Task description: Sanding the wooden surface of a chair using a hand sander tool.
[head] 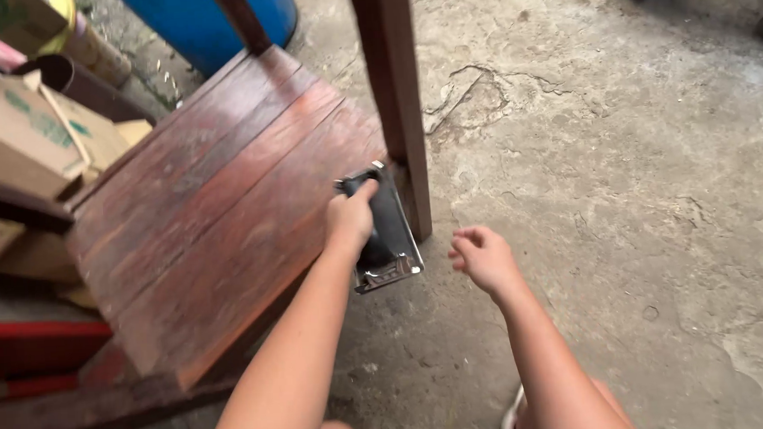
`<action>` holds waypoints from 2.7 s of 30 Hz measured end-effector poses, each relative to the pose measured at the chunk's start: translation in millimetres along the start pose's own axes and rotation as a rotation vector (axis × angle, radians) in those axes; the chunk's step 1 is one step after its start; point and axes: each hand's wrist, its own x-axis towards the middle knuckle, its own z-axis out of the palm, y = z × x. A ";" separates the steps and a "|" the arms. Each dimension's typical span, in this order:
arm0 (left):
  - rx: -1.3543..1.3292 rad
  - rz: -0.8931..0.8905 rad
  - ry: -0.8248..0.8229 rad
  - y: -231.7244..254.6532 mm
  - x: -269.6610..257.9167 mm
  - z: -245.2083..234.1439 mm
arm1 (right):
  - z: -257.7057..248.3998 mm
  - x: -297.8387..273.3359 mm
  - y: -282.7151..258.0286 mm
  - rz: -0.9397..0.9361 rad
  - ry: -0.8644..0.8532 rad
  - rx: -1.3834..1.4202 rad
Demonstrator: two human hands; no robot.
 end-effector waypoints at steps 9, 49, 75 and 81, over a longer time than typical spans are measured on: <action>-0.261 0.073 0.272 -104.2 8.0 -67.4 | 123.0 -126.4 -147.4 -0.607 -0.241 -0.406; -0.786 0.816 0.789 -144.1 -158.9 -317.7 | 169.0 26.8 -117.1 -0.389 -0.024 -0.826; -0.375 0.733 0.953 -68.1 -169.4 -199.9 | 54.1 -76.4 -120.6 -0.164 -0.008 -0.517; -0.475 0.673 0.932 46.6 -145.6 -85.3 | -24.4 -101.2 -111.6 -0.116 0.103 -0.508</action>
